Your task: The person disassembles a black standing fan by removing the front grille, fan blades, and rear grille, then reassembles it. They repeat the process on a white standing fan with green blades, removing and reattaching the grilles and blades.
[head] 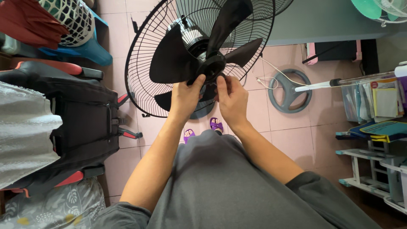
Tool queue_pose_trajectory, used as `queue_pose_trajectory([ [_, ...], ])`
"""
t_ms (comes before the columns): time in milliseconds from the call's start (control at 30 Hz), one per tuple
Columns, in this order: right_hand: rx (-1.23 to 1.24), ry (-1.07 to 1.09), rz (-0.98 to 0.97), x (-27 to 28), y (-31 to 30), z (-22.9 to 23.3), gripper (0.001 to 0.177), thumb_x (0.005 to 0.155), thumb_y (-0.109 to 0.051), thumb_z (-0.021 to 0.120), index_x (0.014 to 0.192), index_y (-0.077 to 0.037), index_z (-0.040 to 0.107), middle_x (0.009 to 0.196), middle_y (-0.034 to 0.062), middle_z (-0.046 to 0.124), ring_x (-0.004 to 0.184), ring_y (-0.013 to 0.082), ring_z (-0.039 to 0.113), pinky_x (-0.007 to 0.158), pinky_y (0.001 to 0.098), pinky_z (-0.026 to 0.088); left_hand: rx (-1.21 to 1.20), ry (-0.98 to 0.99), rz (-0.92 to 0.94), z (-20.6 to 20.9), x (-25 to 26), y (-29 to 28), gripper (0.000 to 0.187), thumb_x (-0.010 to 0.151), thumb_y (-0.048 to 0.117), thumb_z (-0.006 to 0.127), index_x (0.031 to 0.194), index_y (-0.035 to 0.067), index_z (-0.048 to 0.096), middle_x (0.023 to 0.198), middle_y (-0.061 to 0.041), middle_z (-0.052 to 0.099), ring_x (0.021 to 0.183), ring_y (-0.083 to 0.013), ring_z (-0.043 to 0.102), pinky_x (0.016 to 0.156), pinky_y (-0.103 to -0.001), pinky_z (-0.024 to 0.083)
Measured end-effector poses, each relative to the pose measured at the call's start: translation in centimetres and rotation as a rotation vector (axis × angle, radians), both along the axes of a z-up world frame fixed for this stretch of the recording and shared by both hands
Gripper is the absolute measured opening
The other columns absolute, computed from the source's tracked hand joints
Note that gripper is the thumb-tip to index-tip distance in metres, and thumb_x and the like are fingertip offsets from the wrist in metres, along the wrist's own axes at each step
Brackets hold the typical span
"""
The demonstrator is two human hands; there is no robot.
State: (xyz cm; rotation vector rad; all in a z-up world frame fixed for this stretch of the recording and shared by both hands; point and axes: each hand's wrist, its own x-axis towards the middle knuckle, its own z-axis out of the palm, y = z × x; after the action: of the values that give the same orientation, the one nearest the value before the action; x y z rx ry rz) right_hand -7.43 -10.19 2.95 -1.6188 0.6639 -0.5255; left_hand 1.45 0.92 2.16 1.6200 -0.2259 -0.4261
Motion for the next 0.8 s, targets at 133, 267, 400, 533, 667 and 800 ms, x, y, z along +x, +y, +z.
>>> queue_pose_trajectory([
  [133, -0.111, -0.115, 0.012, 0.4, 0.1, -0.3, 0.028, 0.1, -0.019, 0.072, 0.112, 0.004, 0.062, 0.084, 0.0059, 0.071, 0.07, 0.0083, 0.065, 0.062, 0.0249, 0.055, -0.016, 0.005, 0.009, 0.1, -0.1, 0.0, 0.025, 0.096, 0.021, 0.072, 0.11, -0.001, 0.07, 0.081, -0.001, 0.066, 0.064, -0.0065, 0.058, 0.052, -0.024, 0.051],
  [267, -0.269, -0.134, 0.03, 0.5, 0.3, -0.3, 0.031, 0.095, -0.013, 0.077, 0.115, 0.004, 0.061, 0.084, 0.006, 0.069, 0.072, 0.0098, 0.063, 0.064, 0.0259, 0.053, -0.008, -0.017, 0.003, 0.4, 0.0, 0.0, 0.026, 0.096, 0.021, 0.071, 0.11, -0.001, 0.07, 0.083, -0.003, 0.067, 0.065, -0.0075, 0.06, 0.052, -0.024, 0.052],
  [400, -0.392, -0.152, 0.027, 0.5, 0.4, -0.4, 0.035, 0.092, -0.006, 0.079, 0.121, 0.002, 0.061, 0.094, 0.0089, 0.065, 0.077, 0.0154, 0.063, 0.067, 0.0283, 0.054, 0.035, -0.017, -0.004, 1.0, 0.1, -0.1, 0.028, 0.095, 0.022, 0.071, 0.11, -0.001, 0.07, 0.086, -0.004, 0.071, 0.067, -0.0076, 0.063, 0.052, -0.024, 0.055],
  [533, -0.688, -0.284, 0.13, 0.3, -0.3, -0.5, 0.042, 0.095, 0.002, 0.073, 0.133, -0.005, 0.058, 0.12, 0.0155, 0.056, 0.102, 0.0269, 0.064, 0.085, 0.0334, 0.057, 0.007, -0.032, 0.017, 2.1, 0.2, -0.2, 0.027, 0.095, 0.02, 0.072, 0.11, -0.003, 0.069, 0.089, -0.006, 0.072, 0.067, -0.0082, 0.064, 0.054, -0.024, 0.055],
  [667, -0.701, -0.274, 0.131, 0.3, -0.3, -0.7, 0.045, 0.093, 0.003, 0.073, 0.134, -0.009, 0.058, 0.12, 0.0148, 0.055, 0.102, 0.0294, 0.063, 0.083, 0.0358, 0.056, -0.125, -0.05, 0.149, 2.7, -1.9, 0.1, 0.04, 0.091, 0.017, 0.073, 0.123, -0.001, 0.058, 0.096, -0.007, 0.071, 0.061, -0.0091, 0.06, 0.053, -0.023, 0.053],
  [800, -0.73, -0.273, 0.131, 0.3, -0.4, -0.8, 0.043, 0.093, 0.002, 0.075, 0.132, -0.007, 0.059, 0.118, 0.0159, 0.056, 0.102, 0.0309, 0.064, 0.081, 0.037, 0.055, 0.041, -0.143, 0.458, 1.9, -6.3, 0.7, 0.04, 0.1, 0.015, 0.075, 0.123, -0.008, 0.052, 0.109, -0.015, 0.057, 0.071, -0.0176, 0.045, 0.066, -0.029, 0.046],
])
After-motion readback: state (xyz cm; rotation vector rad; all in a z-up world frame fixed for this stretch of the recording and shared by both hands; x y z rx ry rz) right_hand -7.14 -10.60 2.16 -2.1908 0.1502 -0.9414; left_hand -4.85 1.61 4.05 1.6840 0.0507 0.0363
